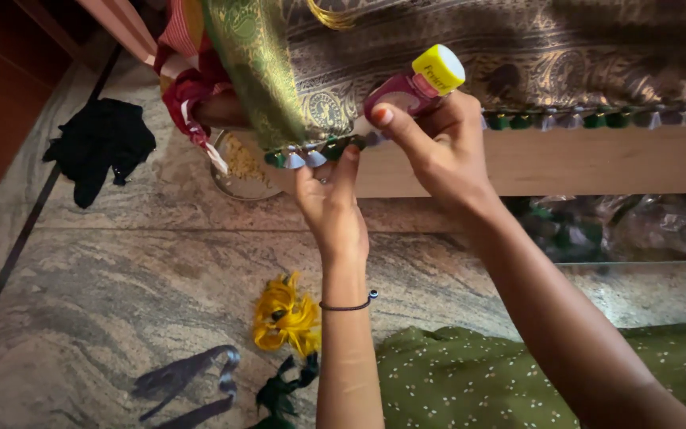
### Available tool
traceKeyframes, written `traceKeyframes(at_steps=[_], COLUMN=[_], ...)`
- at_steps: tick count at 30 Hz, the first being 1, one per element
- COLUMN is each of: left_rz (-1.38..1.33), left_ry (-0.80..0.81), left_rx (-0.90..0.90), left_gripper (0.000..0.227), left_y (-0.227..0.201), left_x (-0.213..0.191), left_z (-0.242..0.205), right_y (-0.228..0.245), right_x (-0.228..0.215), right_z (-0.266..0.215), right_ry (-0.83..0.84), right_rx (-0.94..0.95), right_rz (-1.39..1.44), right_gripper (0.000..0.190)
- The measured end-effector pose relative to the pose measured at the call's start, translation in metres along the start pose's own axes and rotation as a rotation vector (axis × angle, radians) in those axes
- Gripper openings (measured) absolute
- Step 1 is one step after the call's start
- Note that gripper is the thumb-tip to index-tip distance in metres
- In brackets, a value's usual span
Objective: The recorder is applying liquid adhesive from a small bottle to the decorative trim of a green and gold saree.
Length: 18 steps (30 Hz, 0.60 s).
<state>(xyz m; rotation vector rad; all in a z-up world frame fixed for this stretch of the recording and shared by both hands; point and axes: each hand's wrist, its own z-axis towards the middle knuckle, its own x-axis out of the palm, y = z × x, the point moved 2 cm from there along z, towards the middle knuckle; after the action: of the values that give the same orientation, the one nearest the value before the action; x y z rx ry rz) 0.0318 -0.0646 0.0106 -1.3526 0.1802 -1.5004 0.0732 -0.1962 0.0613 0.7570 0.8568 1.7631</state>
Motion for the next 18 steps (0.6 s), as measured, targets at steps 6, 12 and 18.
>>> traceKeyframes(at_steps=[6,12,18], left_rz=[0.100,0.181,0.182], left_ry=[-0.054,-0.065,-0.087], left_rx=[0.006,0.059,0.017], left_gripper=[0.040,0.033,0.034], left_y=[0.002,0.004,-0.003], left_x=[0.002,0.002,0.008], left_z=[-0.004,-0.008,-0.009], right_y=[0.005,0.010,0.011], right_x=[-0.006,-0.009,-0.009], right_z=[0.002,0.002,0.004], right_ry=[0.020,0.048,0.077], right_rx=[-0.046,-0.088,-0.182], right_rz=[-0.111,-0.311,-0.377], right_gripper=[0.020,0.018,0.019])
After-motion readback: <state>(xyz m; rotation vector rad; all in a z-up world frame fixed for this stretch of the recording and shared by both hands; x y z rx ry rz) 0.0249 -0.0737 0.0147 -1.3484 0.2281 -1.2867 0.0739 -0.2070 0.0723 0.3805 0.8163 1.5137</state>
